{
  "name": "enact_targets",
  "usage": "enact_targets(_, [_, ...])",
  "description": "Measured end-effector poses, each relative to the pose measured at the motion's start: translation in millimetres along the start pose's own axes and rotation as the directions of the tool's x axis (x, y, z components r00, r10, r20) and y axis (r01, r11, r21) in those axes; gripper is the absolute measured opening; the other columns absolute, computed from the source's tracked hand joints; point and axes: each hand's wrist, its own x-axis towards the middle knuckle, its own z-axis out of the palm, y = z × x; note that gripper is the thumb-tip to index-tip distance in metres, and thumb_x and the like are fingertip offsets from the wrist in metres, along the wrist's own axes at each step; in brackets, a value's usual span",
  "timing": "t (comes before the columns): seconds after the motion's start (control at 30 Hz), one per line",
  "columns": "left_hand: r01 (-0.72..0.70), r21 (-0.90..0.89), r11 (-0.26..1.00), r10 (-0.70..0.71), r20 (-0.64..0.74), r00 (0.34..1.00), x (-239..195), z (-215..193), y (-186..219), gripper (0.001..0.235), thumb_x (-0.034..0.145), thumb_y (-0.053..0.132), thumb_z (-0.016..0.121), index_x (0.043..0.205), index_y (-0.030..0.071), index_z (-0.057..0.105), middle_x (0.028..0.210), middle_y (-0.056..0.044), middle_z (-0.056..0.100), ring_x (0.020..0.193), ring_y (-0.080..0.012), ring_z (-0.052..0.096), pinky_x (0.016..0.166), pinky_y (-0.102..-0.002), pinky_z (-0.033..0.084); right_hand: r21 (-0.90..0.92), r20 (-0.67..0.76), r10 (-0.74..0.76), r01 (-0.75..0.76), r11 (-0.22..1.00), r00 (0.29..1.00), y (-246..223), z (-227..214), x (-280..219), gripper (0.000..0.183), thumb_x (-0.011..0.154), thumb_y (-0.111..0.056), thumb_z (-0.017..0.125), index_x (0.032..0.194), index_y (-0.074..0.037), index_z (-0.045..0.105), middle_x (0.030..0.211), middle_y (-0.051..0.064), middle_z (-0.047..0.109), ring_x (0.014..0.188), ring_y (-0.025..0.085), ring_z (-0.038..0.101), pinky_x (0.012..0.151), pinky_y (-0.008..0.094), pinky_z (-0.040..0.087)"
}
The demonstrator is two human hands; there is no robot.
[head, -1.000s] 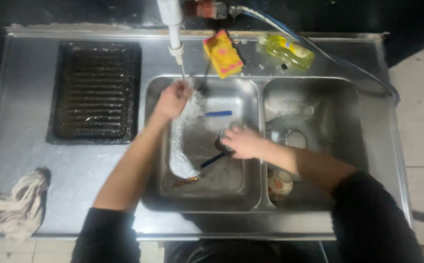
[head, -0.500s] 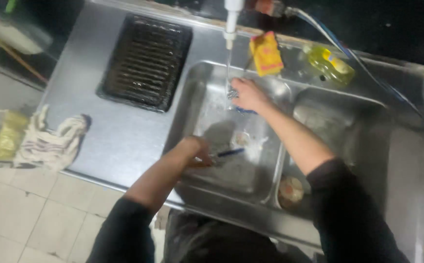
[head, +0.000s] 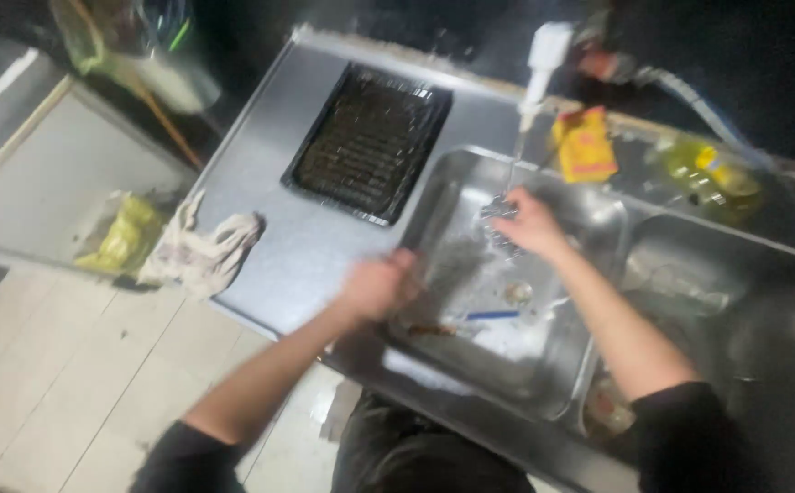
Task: Clean used grill plates and the surrounding workspace in a kitchen environment.
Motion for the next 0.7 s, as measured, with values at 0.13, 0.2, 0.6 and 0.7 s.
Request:
enact_targets(0.13, [0.616,0.004,0.788,-0.594,-0.260,0.761,-66.6,-39.3,-147.6,0.034,0.105,0.038,0.053,0.115,0.008,0.065,0.109,-0.018,0.065,0.094,-0.0307,0.067,0.074,-0.047,0.059,0.163,0.148,0.328,-0.350,0.923,0.933,-21.5,-7.0,-28.4,0.051,0.078,-0.027,0.081,0.120,-0.007,0.058,0.093,0.010,0.071,0.078,0.022,0.069,0.068,0.040,0.056])
enact_targets(0.2, [0.643,0.221,0.734,-0.459,-0.536,0.709,-86.1,-8.2,-182.7,0.042,0.095,0.052,0.052,0.107,0.014,0.066,0.108,-0.017,0.069,0.092,-0.0319,0.069,0.069,-0.049,0.059,0.173,0.130,0.324,-0.343,0.923,0.937,-18.8,-3.1,-28.7,0.050,0.079,-0.026,0.082,0.119,-0.007,0.058,0.093,0.009,0.071,0.078,0.020,0.069,0.067,0.039,0.056])
enact_targets(0.6, [0.209,-0.090,0.974,-0.227,-0.349,0.909,-134.2,15.8,-240.9,0.060,0.090,0.038,0.063,0.135,0.001,0.050,0.112,-0.032,0.064,0.093,-0.0509,0.066,0.081,-0.059,0.054,0.557,-0.075,0.387,-0.283,0.781,0.919,-35.9,19.2,-5.0,0.040,0.088,-0.016,0.077,0.118,-0.007,0.052,0.106,0.005,0.065,0.085,0.014,0.068,0.065,0.035,0.058])
enact_targets(0.7, [-0.228,-0.044,0.973,0.189,-0.422,0.887,-178.5,-1.1,-269.3,0.084,0.075,0.027,0.080,0.143,-0.006,0.044,0.114,-0.038,0.061,0.098,-0.0532,0.063,0.082,-0.057,0.054,0.805,-0.077,0.584,-0.296,0.515,0.808,-46.0,11.2,-13.9,0.037,0.088,-0.019,0.074,0.117,-0.013,0.052,0.102,0.002,0.065,0.079,0.013,0.068,0.061,0.035,0.055])
